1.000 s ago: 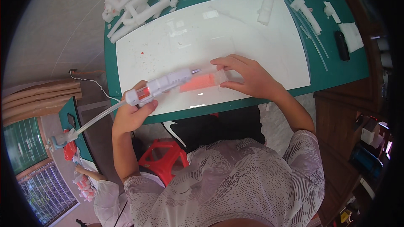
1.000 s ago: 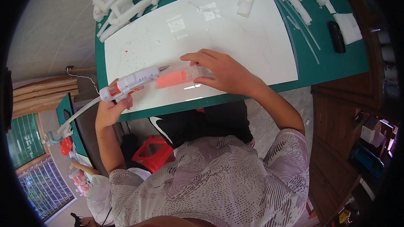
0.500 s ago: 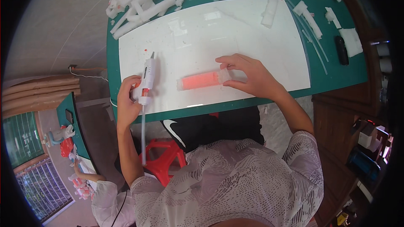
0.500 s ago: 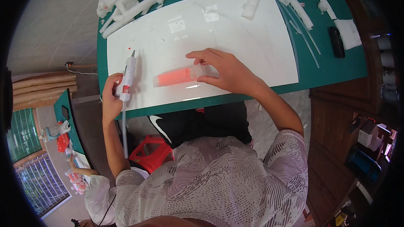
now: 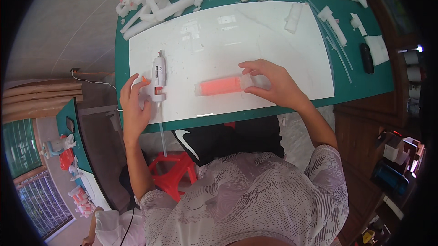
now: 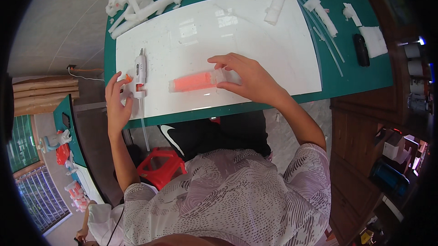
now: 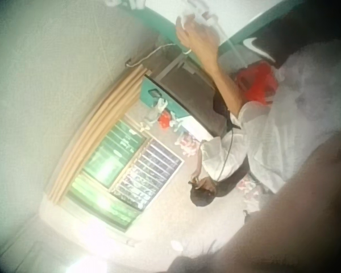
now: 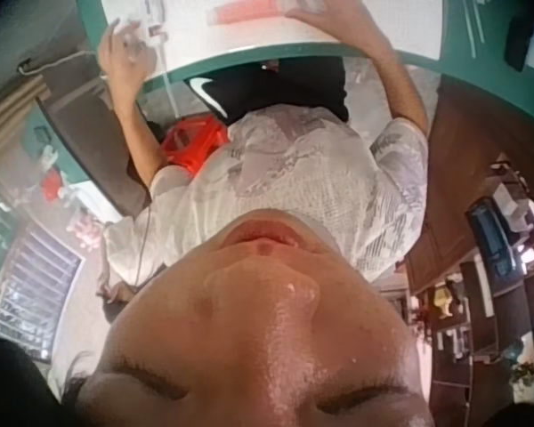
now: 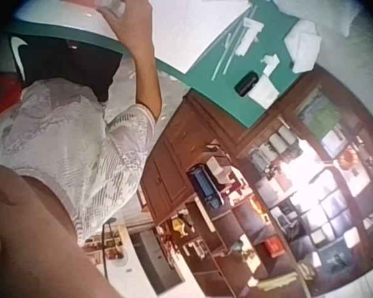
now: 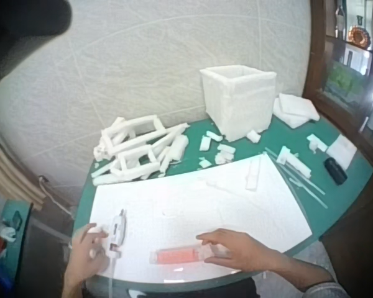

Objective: The person assembles foam pieces by applying glue with a hot glue gun and pressing the pieces together by hand.

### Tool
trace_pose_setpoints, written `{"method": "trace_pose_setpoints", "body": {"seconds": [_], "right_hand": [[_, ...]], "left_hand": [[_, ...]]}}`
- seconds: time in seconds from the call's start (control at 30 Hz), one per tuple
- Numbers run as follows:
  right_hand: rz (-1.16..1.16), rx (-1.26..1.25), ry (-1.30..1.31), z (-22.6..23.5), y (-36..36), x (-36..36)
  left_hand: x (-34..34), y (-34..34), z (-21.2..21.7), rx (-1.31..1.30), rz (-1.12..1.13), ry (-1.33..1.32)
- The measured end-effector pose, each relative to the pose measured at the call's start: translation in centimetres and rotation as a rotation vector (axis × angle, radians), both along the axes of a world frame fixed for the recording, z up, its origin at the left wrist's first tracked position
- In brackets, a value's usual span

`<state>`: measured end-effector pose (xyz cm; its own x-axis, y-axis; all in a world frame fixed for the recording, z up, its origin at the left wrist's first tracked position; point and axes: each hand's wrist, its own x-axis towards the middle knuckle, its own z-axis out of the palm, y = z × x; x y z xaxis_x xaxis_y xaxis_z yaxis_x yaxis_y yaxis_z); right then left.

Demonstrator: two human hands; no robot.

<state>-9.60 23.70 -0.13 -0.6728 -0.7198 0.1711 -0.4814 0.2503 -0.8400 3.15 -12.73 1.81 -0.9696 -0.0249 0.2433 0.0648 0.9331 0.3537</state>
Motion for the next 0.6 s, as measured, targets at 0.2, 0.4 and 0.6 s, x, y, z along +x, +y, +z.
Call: {"method": "trace_pose_setpoints", "body": {"seconds": [0.2,0.4,0.6], "right_hand": [[-0.032,-0.026,-0.097,0.1,-0.4,0.3],[-0.037,-0.023,-0.094,0.6,-1.2,0.5],[-0.072,0.004,-0.093,2.0,-1.6,0.0]], "left_hand": [[-1.1,6.1,2.3,0.163,-0.209,0.061],[-4.8,10.0,1.7,0.210,-0.529,0.018],[-6.2,9.9,2.6,0.340,-0.451,-0.189]]}}
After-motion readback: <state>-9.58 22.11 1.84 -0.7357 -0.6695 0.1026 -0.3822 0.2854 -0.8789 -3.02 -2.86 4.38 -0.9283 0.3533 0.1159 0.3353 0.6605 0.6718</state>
